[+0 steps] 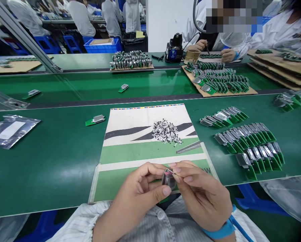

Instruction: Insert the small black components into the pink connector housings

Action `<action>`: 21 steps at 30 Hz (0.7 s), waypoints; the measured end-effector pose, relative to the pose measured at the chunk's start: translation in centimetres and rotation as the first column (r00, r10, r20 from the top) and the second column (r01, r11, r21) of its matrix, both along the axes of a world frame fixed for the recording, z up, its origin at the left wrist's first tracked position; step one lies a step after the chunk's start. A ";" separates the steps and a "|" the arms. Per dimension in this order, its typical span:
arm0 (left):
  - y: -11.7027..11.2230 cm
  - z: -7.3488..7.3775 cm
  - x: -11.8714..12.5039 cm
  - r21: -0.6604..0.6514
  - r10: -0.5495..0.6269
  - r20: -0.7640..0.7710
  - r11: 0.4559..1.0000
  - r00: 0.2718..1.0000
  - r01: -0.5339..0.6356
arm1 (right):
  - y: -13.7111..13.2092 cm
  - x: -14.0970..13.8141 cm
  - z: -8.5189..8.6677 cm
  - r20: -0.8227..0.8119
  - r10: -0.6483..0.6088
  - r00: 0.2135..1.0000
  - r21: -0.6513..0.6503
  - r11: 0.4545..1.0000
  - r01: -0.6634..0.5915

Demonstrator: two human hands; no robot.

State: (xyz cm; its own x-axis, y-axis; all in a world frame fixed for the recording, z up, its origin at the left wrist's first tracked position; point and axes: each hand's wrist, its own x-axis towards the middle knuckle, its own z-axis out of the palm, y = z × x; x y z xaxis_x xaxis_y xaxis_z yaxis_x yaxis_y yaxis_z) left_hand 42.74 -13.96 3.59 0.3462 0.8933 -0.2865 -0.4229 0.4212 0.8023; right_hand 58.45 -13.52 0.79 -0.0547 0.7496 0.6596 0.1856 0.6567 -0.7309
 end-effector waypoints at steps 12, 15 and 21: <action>-0.2 0.0 -0.1 -0.015 0.016 0.014 1.000 1.000 -0.015 | 0.0 -0.2 0.0 -0.037 0.013 0.999 -0.014 1.000 -0.013; -0.3 -0.1 -0.1 -0.017 0.019 0.017 1.000 1.000 -0.019 | -0.1 -0.3 -0.4 -0.080 0.021 0.997 -0.038 0.999 -0.024; -0.3 0.0 -0.1 0.019 0.005 0.030 1.000 1.000 -0.005 | 0.1 -0.2 0.2 -0.053 0.033 0.998 0.023 0.999 -0.032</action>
State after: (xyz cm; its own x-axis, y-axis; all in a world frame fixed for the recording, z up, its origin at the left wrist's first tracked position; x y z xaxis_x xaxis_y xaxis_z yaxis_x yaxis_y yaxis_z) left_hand 42.66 -14.25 3.61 0.3498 0.9005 -0.2585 -0.4490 0.4033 0.7973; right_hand 58.30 -13.39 0.97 -0.0427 0.7330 0.6789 0.1249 0.6781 -0.7243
